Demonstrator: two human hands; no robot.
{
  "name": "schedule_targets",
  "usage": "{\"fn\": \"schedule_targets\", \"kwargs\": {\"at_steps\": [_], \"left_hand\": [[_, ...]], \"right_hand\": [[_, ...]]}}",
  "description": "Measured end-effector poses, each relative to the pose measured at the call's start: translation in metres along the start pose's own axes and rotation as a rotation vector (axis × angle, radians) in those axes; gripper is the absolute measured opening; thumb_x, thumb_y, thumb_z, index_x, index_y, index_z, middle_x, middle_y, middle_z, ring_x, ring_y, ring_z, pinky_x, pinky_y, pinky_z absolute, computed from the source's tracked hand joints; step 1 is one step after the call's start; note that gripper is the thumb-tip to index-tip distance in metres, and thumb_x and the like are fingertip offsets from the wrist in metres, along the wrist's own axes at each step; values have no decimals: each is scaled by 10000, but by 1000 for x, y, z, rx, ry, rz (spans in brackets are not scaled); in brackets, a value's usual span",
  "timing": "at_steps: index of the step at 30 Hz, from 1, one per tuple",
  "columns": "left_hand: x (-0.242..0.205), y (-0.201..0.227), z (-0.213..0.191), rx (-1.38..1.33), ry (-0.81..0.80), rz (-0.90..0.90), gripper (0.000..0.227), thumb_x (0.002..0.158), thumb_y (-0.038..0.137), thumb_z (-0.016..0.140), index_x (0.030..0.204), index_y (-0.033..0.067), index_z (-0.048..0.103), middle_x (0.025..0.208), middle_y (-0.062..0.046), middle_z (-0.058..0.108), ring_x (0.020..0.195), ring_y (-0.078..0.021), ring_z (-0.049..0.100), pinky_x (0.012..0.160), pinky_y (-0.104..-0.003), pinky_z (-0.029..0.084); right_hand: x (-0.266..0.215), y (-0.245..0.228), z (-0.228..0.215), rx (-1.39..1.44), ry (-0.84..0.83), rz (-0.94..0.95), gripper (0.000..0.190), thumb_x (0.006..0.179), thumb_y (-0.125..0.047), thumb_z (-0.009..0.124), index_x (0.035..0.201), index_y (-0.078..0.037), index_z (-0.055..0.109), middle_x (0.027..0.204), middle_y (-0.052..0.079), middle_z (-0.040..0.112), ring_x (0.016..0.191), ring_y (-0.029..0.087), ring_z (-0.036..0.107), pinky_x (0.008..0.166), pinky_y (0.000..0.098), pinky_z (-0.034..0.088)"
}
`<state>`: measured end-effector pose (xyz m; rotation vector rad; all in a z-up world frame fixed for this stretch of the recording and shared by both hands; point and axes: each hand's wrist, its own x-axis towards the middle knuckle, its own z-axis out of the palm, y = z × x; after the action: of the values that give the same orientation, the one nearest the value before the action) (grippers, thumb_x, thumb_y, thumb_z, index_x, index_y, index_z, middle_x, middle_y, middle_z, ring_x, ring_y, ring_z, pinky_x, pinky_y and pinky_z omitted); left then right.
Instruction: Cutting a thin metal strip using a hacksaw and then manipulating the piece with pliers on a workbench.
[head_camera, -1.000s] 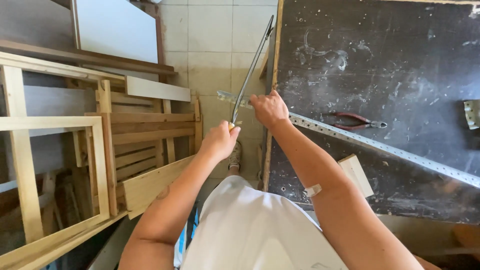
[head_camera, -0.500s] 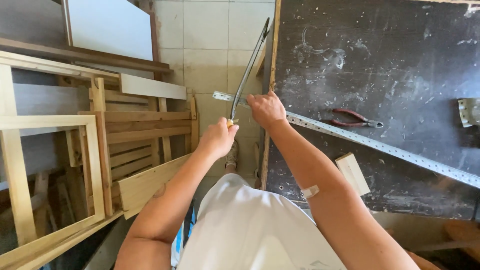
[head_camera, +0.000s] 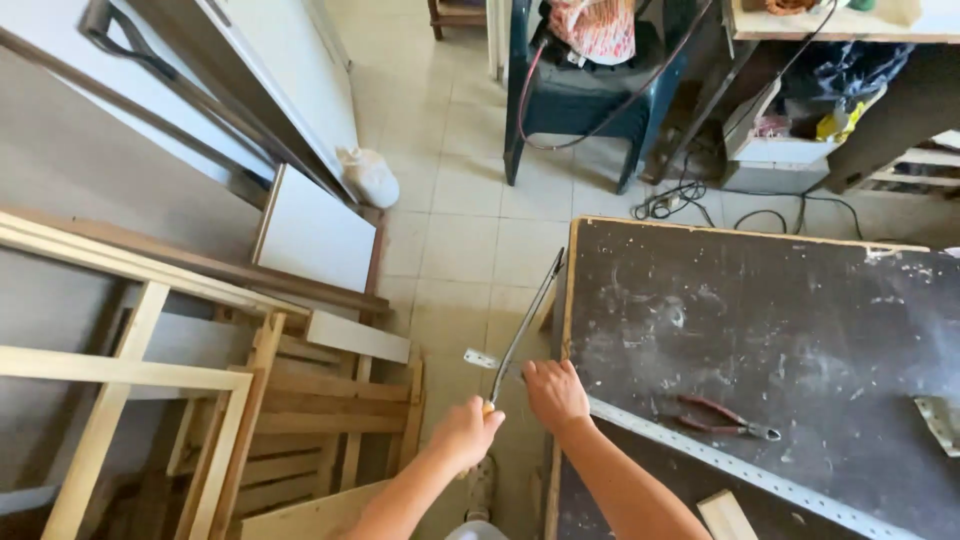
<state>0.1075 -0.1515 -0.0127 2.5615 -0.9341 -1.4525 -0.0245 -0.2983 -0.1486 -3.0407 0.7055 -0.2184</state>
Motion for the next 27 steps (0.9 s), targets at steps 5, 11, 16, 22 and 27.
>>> {"fn": "schedule_targets", "kwargs": {"at_steps": [5, 11, 16, 22, 27], "left_hand": [[-4, -41, 35, 6, 80, 51, 441, 1075, 536, 497, 1143, 110, 592, 1036, -167, 749, 922, -396, 719, 754, -505, 548], [-15, -53, 42, 22, 87, 58, 433, 1082, 550, 497, 1145, 132, 593, 982, -115, 755, 859, -337, 723, 683, -456, 546], [-7, -64, 49, -16, 77, 72, 424, 1071, 547, 473, 1083, 135, 570, 926, -94, 717, 802, -321, 672, 677, -448, 497], [8, -79, 67, -17, 132, 92, 463, 1034, 607, 534, 1154, 160, 563, 1049, -144, 743, 962, -425, 704, 793, -544, 530], [3, -77, 66, -77, 112, 113, 449, 1049, 596, 517, 1114, 155, 565, 1008, -146, 734, 928, -411, 696, 770, -536, 508]], "right_hand": [[-23, -23, -1, 72, -118, 114, 286, 810, -131, 685, 1079, -135, 589, 974, 72, 632, 930, 318, 632, 808, 438, 501], [-17, -35, -9, 56, -381, 217, 437, 877, -217, 728, 1257, -129, 533, 1172, 83, 580, 1070, 285, 659, 951, 427, 500], [-8, -35, -23, 74, -400, 198, 309, 862, -199, 719, 1154, -169, 620, 1151, 79, 541, 1019, 311, 667, 937, 453, 480], [-6, -35, -30, 94, -466, 202, 358, 882, -415, 739, 1114, -170, 621, 1095, 65, 651, 1070, 308, 671, 1034, 473, 417], [0, -31, -38, 86, -554, 193, 344, 943, -490, 633, 1019, -156, 601, 842, 29, 749, 783, 288, 730, 1112, 431, 326]]}}
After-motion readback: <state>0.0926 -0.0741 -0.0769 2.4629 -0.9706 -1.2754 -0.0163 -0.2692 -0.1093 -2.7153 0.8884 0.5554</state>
